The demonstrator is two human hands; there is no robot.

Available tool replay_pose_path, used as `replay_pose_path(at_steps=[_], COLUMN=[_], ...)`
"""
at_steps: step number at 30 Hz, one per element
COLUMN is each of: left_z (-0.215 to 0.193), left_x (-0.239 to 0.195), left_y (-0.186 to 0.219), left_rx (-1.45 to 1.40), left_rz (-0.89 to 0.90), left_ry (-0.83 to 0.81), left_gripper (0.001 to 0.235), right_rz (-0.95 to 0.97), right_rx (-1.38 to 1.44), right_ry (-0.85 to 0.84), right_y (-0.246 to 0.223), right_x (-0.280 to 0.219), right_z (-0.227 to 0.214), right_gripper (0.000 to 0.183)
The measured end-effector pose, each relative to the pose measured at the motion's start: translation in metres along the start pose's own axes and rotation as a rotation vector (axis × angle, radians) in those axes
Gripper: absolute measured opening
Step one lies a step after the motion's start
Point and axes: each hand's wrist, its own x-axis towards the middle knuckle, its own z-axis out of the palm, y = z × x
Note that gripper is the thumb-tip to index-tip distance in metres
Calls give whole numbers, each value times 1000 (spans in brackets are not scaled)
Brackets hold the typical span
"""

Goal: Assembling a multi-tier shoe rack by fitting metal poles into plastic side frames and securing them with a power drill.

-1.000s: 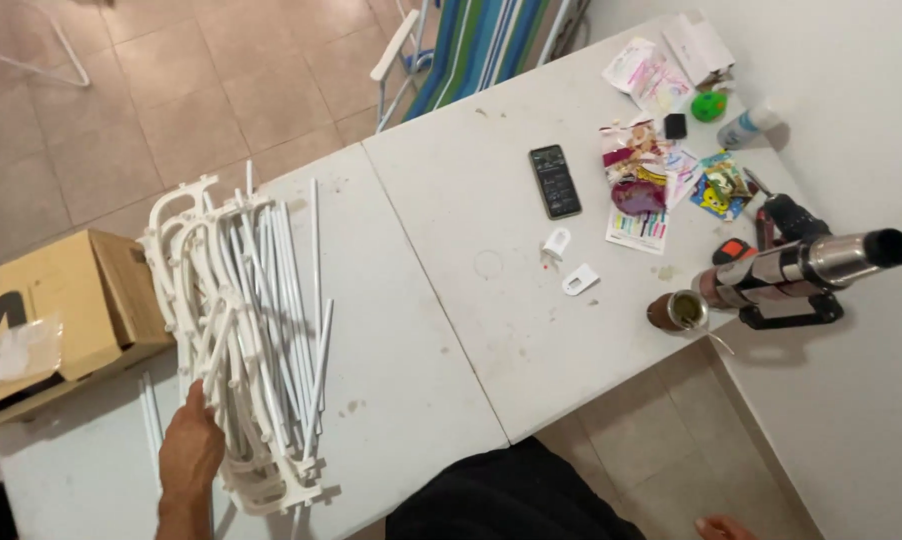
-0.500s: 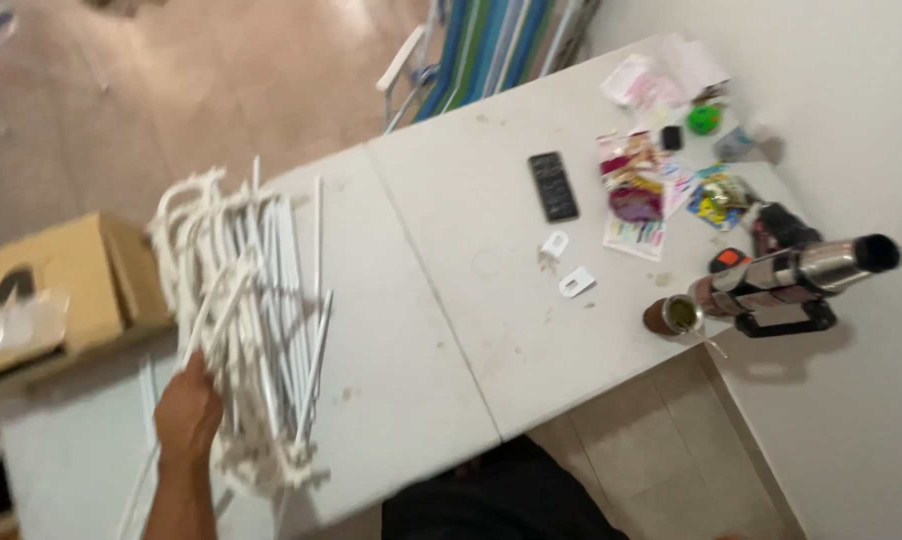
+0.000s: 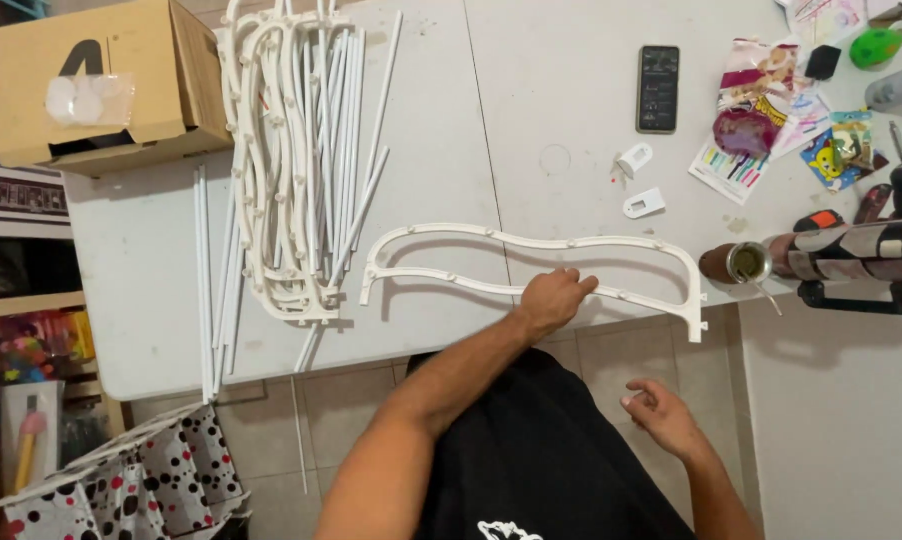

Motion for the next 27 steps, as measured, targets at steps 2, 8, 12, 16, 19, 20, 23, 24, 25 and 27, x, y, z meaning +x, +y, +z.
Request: replay_pose_path(at_steps=[2, 8, 12, 16, 19, 20, 23, 24, 25, 27], left_z=[43, 84, 72, 62, 69, 73, 83, 90, 93, 97], left_x=[21, 35, 26, -21, -87, -109, -203, -239, -271, -331], left_y=[-22, -63, -63, -60, -61, -58, -64, -64, -70, -77], left_rx=[39, 52, 58, 106, 51, 18, -97, -112, -128, -157], left_rz=[-23, -210, -302, -177, -89, -46, -289, -325, -442, -580], left_ry=[-6, 138, 126, 170, 89, -30, -100, -81, -81, -56], left_gripper=[32, 35, 45, 35, 36, 44, 32, 32, 24, 19], right_rz=[47, 278, 377, 174, 80, 67, -31, -41, -73, -122], right_rx=[-28, -26, -35, -167, -272, -333, -592, -629, -674, -749], right_ry=[5, 21, -25, -154, -238, -256, -277, -297, -298, -303], right_y=[1, 3, 8, 23, -14, -36, -108, -123, -142, -171], right_x=[-14, -51, -38, 9, 35, 41, 51, 48, 48, 48], right_z=[5, 18, 29, 31, 42, 45, 61, 66, 72, 89], right_gripper=[49, 53, 49, 52, 51, 57, 45, 45, 49, 54])
